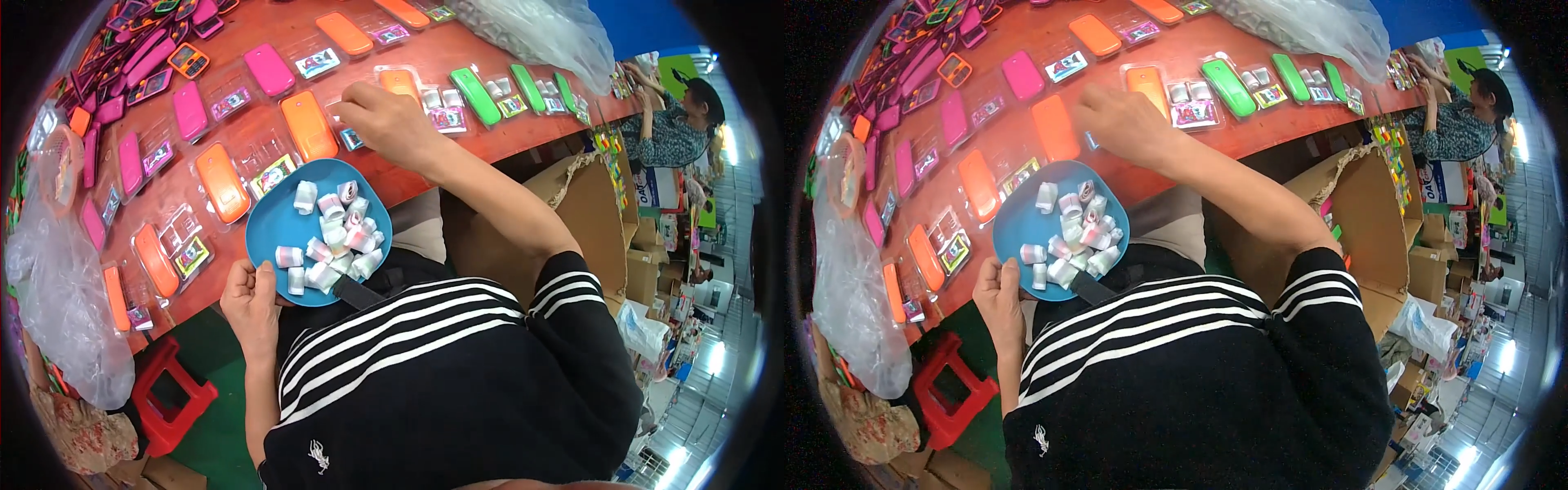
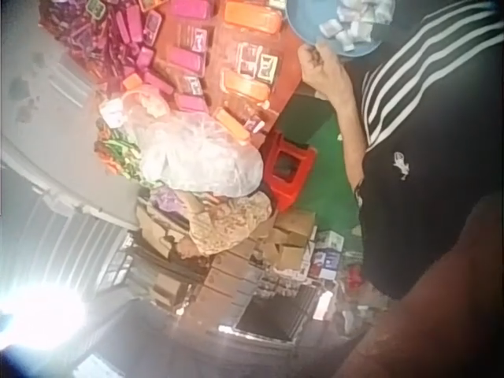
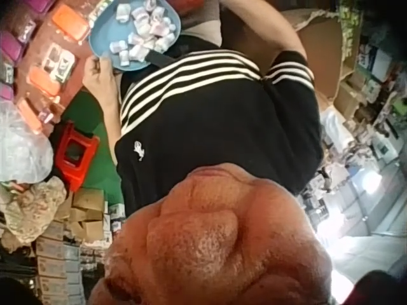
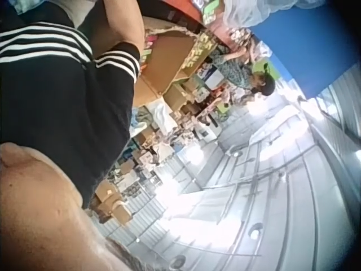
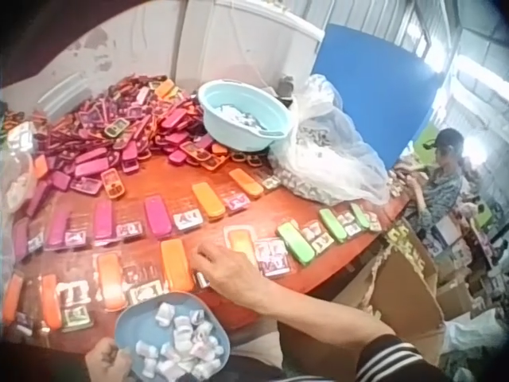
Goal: Packaging small toy phones and candies into plastic containers and placing them into cardboard boxes.
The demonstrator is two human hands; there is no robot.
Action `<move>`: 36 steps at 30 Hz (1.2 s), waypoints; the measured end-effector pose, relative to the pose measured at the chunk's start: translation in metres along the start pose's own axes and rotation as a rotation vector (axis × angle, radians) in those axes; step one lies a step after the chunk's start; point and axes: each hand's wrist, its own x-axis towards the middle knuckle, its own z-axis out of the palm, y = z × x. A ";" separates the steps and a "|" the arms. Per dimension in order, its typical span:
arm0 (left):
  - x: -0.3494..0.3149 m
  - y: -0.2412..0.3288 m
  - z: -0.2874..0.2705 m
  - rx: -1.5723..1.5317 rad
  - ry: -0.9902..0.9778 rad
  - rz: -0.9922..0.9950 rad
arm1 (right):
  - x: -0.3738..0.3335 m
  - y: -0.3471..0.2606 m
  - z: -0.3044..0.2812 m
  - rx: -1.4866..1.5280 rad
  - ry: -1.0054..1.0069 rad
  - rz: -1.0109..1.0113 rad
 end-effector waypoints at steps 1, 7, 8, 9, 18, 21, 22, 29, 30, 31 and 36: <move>-0.001 0.000 -0.001 0.000 0.021 -0.011 | 0.001 0.001 0.005 -0.096 -0.045 -0.067; 0.000 -0.004 -0.009 -0.059 0.061 -0.036 | 0.004 0.000 0.007 -0.226 -0.090 -0.190; 0.001 -0.003 -0.009 -0.064 0.058 -0.022 | 0.004 0.000 0.005 -0.229 -0.109 -0.186; 0.001 -0.002 -0.008 -0.087 0.072 -0.022 | 0.004 -0.001 0.003 -0.234 -0.128 -0.181; 0.004 0.003 -0.006 -0.020 0.073 -0.034 | 0.013 -0.055 -0.039 0.120 -0.305 -0.244; 0.002 0.008 0.000 -0.036 0.066 -0.017 | 0.006 -0.054 -0.040 0.013 -0.368 -0.283; 0.002 0.007 -0.001 -0.037 0.059 -0.010 | 0.006 -0.050 -0.040 0.063 -0.372 -0.239; 0.002 -0.003 -0.006 -0.049 0.057 -0.006 | 0.015 -0.021 -0.052 0.844 -0.344 0.634; 0.001 -0.003 -0.005 -0.060 0.071 -0.013 | 0.019 -0.012 -0.052 0.703 -0.339 0.636; 0.002 -0.002 -0.004 -0.071 0.081 -0.019 | 0.020 0.002 -0.047 0.701 -0.335 0.639; 0.001 -0.001 -0.004 -0.062 0.082 -0.019 | 0.026 0.031 -0.035 0.222 -0.325 0.387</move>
